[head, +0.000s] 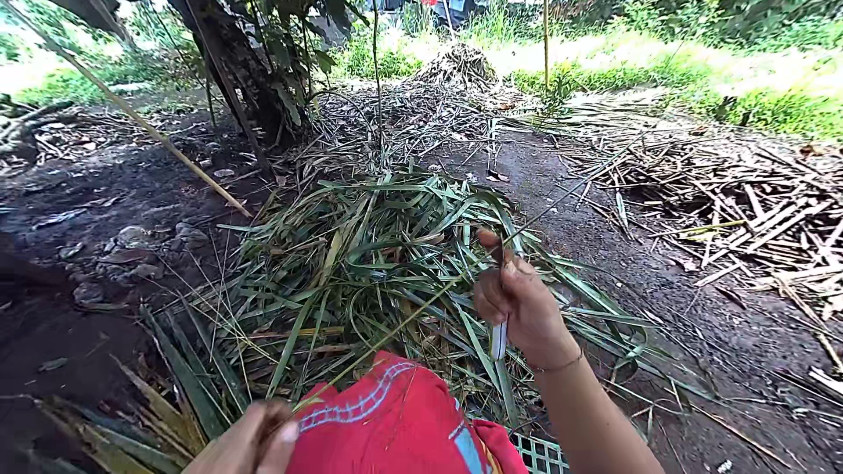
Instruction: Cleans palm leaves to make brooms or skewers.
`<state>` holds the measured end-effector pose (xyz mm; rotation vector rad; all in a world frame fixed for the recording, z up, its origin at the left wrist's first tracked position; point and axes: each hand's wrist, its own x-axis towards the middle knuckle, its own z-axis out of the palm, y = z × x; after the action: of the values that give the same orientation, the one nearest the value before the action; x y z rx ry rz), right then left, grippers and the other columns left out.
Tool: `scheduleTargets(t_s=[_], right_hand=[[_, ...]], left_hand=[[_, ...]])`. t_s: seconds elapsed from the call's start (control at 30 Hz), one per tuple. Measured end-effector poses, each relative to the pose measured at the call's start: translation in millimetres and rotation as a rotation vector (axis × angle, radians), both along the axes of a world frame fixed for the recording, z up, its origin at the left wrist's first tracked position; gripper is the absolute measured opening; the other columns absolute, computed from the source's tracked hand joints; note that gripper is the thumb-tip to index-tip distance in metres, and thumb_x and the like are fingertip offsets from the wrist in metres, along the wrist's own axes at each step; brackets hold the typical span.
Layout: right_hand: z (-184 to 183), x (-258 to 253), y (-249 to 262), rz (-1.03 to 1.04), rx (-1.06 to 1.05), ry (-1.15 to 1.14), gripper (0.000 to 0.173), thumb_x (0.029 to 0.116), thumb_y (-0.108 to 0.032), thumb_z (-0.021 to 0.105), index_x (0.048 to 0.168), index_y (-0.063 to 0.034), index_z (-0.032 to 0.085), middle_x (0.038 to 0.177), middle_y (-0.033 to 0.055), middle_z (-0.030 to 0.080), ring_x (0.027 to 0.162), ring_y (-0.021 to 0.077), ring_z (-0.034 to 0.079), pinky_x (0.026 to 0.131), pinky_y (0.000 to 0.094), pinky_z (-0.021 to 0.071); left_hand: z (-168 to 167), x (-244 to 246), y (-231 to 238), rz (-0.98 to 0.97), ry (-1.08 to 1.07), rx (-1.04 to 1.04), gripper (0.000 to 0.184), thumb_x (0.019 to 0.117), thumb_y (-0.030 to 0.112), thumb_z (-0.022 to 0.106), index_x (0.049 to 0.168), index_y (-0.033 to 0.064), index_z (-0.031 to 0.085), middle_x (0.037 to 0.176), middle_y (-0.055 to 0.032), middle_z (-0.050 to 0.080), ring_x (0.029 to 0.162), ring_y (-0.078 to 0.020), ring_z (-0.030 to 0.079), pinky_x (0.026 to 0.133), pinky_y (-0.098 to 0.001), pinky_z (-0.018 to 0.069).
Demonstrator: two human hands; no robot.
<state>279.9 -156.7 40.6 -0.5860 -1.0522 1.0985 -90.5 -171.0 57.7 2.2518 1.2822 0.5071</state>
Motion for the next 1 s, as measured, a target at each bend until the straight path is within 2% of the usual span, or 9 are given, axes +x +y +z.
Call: scheduleTargets(t_s=[0.13,0.23,0.4,0.53,0.6,0.67,0.77,0.93,1.0], right_hand=[[-13,-52,-18,0.158,0.031,-0.049,0.047,0.1021,-0.041,0.058,0.141,-0.015,0.058,0.065,-0.0169,0.058,0.055,-0.0063,0.051,0.054,0.0133,0.0454],[-18,-60,-22,0.219,0.126,-0.076,0.045,0.1049,-0.038,0.054,0.143,-0.0138,0.059,0.074,-0.0169,0.063,0.059,-0.0094,0.05,0.056,0.0105,0.0439],[-18,-13,-17,0.015,0.088,-0.097,0.043,0.0997,-0.046,0.059,0.134,-0.0208,0.065,0.062,-0.0173,0.057,0.052,-0.0067,0.05,0.052,0.0132,0.0452],[-14,26,-5,-0.11,0.038,0.104,0.041,0.0992,-0.047,0.061,0.135,-0.0263,0.059,0.055,-0.0126,0.053,0.045,-0.0019,0.05,0.048,0.0153,0.0459],[-14,11,-9,-0.013,-0.011,0.104,0.046,0.0975,-0.05,0.062,0.138,-0.0274,0.057,0.056,-0.0146,0.054,0.047,-0.0034,0.05,0.049,0.0144,0.0458],[-17,-20,-20,0.174,-0.055,0.032,0.051,0.096,-0.049,0.063,0.139,-0.0208,0.059,0.061,-0.0172,0.057,0.05,-0.0057,0.051,0.05,0.0137,0.0444],[-21,-48,-23,0.414,-0.031,-0.055,0.053,0.1026,-0.043,0.055,0.146,-0.0124,0.052,0.068,-0.0187,0.055,0.055,-0.0069,0.047,0.052,0.0131,0.0411],[-20,16,-4,0.018,-0.022,0.051,0.044,0.0983,-0.049,0.06,0.135,-0.0246,0.065,0.057,-0.0154,0.054,0.047,-0.0059,0.047,0.047,0.0133,0.0411],[-18,52,4,-0.166,-0.016,0.114,0.035,0.1064,-0.037,0.044,0.134,-0.0255,0.06,0.052,-0.0137,0.049,0.042,-0.0033,0.045,0.044,0.0144,0.0414]], left_hand=[[17,88,2,0.006,-0.167,0.382,0.036,0.1052,0.034,0.051,0.109,0.0041,0.07,0.086,-0.0083,0.071,0.067,-0.0184,0.066,0.057,-0.0389,0.0535],[11,121,13,-0.007,-0.283,0.533,0.033,0.1044,0.034,0.05,0.091,0.0102,0.069,0.075,-0.001,0.065,0.062,-0.0092,0.06,0.053,-0.0261,0.0474],[8,113,11,-0.059,-0.308,0.465,0.036,0.1057,0.033,0.049,0.087,0.0088,0.068,0.071,-0.0011,0.063,0.061,-0.0059,0.057,0.055,-0.0223,0.045],[0,98,12,-0.025,-0.281,0.414,0.036,0.1043,0.033,0.051,0.087,0.0076,0.07,0.071,-0.0013,0.064,0.061,-0.0045,0.056,0.056,-0.0201,0.045],[-3,99,14,-0.012,-0.291,0.384,0.035,0.1032,0.032,0.053,0.086,0.0071,0.07,0.069,0.0003,0.062,0.06,-0.0018,0.054,0.056,-0.0179,0.0433],[-6,102,17,-0.01,-0.337,0.321,0.033,0.102,0.031,0.054,0.084,0.0069,0.069,0.067,0.004,0.059,0.059,0.0043,0.05,0.055,-0.0132,0.0406],[-7,101,19,-0.039,-0.433,0.197,0.032,0.1025,0.029,0.055,0.085,0.006,0.069,0.07,0.0082,0.061,0.063,0.0107,0.051,0.058,-0.0086,0.0419],[-1,58,14,-0.018,-0.465,0.088,0.027,0.1013,0.019,0.056,0.088,0.0013,0.071,0.075,0.0097,0.066,0.069,0.0127,0.055,0.064,-0.0095,0.0465],[-2,39,13,-0.002,-0.436,0.065,0.024,0.1002,0.015,0.055,0.088,-0.0004,0.07,0.076,0.0092,0.066,0.069,0.0129,0.054,0.065,-0.0097,0.0458]])
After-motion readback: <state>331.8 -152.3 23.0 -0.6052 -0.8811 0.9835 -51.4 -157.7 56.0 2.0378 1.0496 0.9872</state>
